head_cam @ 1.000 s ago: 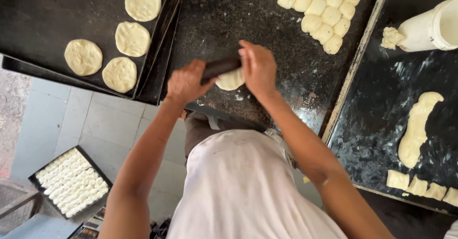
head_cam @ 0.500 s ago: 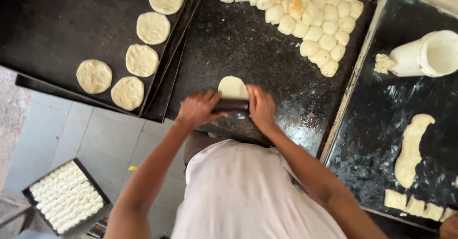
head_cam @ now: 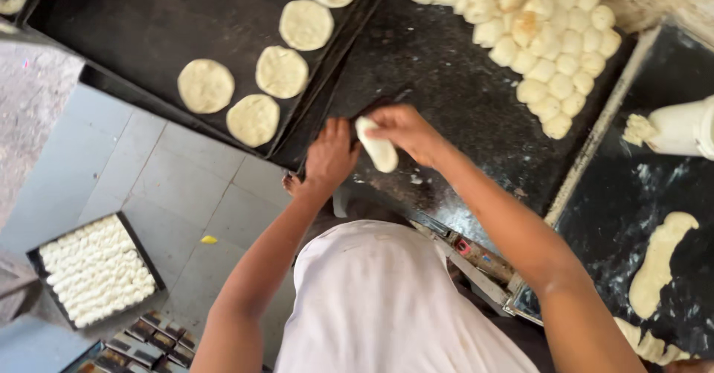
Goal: The person flattens balls of dough using a rolling pin and places the resulting discs onto a metal baking tray.
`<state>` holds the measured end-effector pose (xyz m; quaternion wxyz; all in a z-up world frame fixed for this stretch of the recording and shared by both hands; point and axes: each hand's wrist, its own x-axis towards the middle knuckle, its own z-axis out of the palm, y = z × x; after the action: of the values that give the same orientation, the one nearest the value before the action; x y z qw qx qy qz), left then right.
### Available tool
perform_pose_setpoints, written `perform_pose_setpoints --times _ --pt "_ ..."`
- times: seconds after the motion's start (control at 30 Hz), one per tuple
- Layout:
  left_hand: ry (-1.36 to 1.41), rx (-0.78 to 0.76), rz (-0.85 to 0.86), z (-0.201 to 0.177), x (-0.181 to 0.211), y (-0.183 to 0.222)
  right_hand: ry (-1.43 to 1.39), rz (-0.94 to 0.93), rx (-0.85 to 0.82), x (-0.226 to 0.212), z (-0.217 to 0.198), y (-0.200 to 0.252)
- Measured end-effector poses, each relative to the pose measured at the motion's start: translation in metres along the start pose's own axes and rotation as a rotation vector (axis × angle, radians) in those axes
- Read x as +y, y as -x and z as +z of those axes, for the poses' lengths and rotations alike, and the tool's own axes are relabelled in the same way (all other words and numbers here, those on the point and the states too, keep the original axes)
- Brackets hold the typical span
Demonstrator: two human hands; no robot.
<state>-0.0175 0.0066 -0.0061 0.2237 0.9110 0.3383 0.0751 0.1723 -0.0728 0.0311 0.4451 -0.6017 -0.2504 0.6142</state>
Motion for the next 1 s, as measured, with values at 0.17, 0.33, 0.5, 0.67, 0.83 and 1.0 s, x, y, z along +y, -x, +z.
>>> perform_pose_setpoints --times 0.17,0.33,0.5,0.67,0.83,1.0 --pt "0.085 -0.164 -0.032 0.000 -0.010 0.000 -0.007 -0.379 -0.020 -0.070 0.091 -0.112" --pt "0.050 -0.133 0.049 0.028 -0.023 -0.004 1.122 -1.208 0.027 -0.080 0.156 -0.220" --pt "0.190 -0.191 0.092 0.050 -0.037 0.002 0.590 -0.704 0.531 -0.109 0.166 -0.231" --pt "0.130 -0.315 0.145 0.067 -0.045 -0.003 1.651 -1.241 0.523 -0.106 0.197 -0.223" --pt "-0.036 -0.229 0.268 0.055 -0.044 -0.002 0.542 -0.685 0.209 -0.128 0.166 -0.172" --pt "-0.015 -0.162 0.171 0.007 -0.025 -0.008 0.887 -0.612 0.603 -0.095 0.048 -0.077"
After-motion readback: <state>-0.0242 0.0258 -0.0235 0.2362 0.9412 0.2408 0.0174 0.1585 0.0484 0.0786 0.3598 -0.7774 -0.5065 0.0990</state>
